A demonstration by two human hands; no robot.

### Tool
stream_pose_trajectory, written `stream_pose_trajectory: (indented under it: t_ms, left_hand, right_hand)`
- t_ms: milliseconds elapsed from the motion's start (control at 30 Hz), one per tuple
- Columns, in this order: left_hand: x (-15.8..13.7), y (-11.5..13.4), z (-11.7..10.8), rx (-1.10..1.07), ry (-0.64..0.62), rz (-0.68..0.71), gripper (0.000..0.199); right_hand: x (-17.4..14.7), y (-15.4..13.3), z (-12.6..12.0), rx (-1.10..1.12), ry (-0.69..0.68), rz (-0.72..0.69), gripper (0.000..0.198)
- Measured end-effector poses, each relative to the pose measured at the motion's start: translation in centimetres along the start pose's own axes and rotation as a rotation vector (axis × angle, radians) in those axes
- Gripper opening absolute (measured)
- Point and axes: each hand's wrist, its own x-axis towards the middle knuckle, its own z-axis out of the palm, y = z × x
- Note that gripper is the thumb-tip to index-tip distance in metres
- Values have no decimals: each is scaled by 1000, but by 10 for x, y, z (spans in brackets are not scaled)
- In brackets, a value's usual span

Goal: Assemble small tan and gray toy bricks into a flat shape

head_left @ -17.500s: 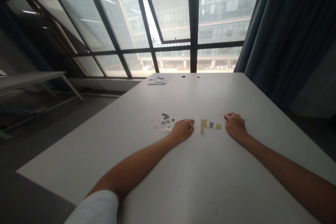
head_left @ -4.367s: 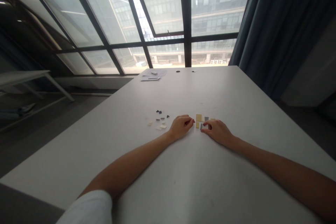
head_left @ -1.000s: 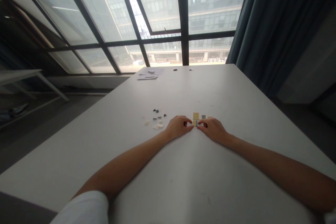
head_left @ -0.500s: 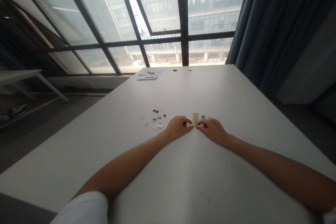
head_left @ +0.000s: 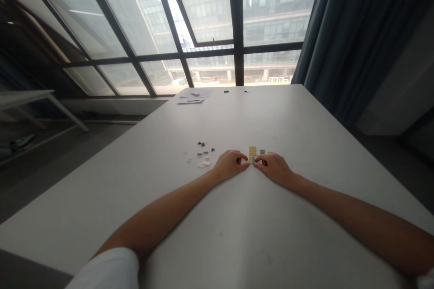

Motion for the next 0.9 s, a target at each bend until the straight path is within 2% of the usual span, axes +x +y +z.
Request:
stream_pose_trajectory:
  t_ms: [900]
  left_hand:
    - [1,-2,1,-15,-6,-15,25]
  right_hand:
    - [1,-1,-1,-12,-14,-1,20]
